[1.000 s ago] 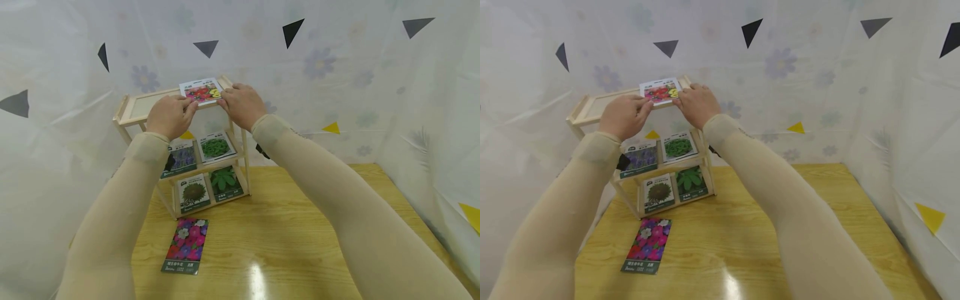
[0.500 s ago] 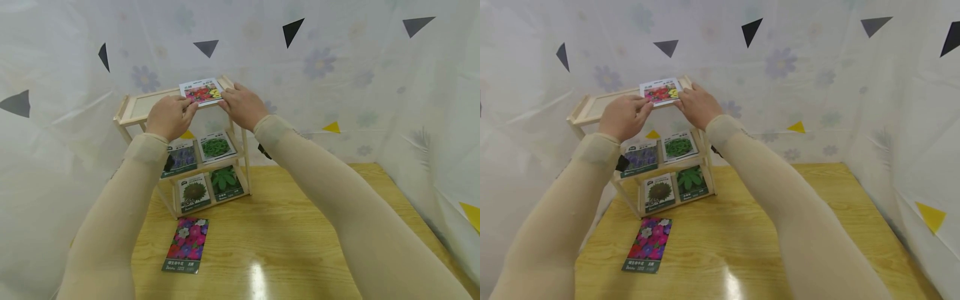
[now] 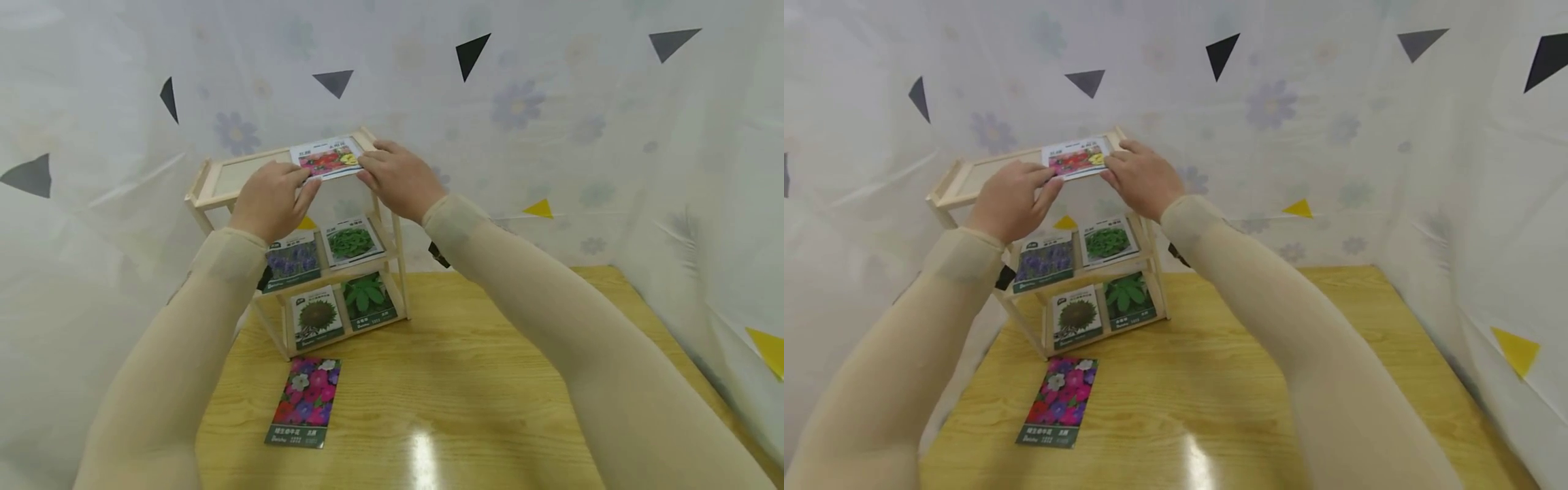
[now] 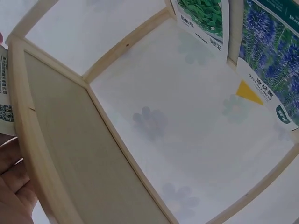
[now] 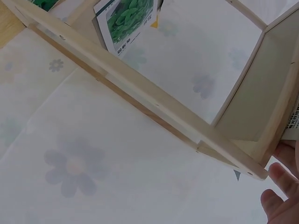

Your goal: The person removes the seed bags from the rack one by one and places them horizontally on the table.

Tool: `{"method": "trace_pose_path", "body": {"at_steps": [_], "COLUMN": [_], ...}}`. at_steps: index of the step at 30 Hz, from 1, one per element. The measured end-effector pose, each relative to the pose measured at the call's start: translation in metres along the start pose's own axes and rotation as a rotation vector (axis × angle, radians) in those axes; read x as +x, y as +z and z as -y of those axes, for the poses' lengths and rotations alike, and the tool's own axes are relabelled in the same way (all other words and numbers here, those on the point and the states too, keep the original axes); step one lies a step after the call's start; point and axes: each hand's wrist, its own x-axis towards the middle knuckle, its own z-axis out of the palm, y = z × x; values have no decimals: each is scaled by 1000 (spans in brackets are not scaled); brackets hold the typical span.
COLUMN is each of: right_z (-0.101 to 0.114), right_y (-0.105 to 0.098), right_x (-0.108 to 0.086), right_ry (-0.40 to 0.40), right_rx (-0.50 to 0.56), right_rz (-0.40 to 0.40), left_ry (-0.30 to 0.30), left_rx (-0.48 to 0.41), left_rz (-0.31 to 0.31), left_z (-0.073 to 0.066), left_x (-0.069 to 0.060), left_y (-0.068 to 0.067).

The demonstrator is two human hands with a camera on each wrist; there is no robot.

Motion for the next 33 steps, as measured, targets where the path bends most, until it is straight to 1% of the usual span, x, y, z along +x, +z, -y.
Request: {"method": "trace_pose_path", "body": {"at_steps": [5, 8, 10, 16, 20, 24, 28, 31, 33], "right_z": [2, 4, 4, 8, 12, 15, 19, 22, 23], "right_y": [-3, -5, -6, -6, -7, -9, -11, -13, -12], "right_x": [-6, -10, -12, -23, -29, -36, -44, -50, -53], "right_ry": [-11, -22, -35, -30, -14, -13, -3, 1, -6], "right_rx": [39, 51, 52, 63, 116, 175, 206, 227, 245], "right_rz": [-48, -68, -88, -134, -148, -160, -170, -193, -220], "left_ry": [39, 52, 56, 16, -13, -56, -82, -106, -137], "left_rx": [-8, -18, -21, 17, 19, -33, -97, -173, -242], "left_rz": [-59, -94, -127, -230, -264, -291, -349, -381, -390], "left_z": [-1, -3, -5, -13, -20, -25, -27, -28, -29], "left_x": [-5, -9, -12, -24, -29, -35, -41, -47, -51], "left_y": [-1, -2, -2, 0, 1, 4, 8, 11, 13]}}
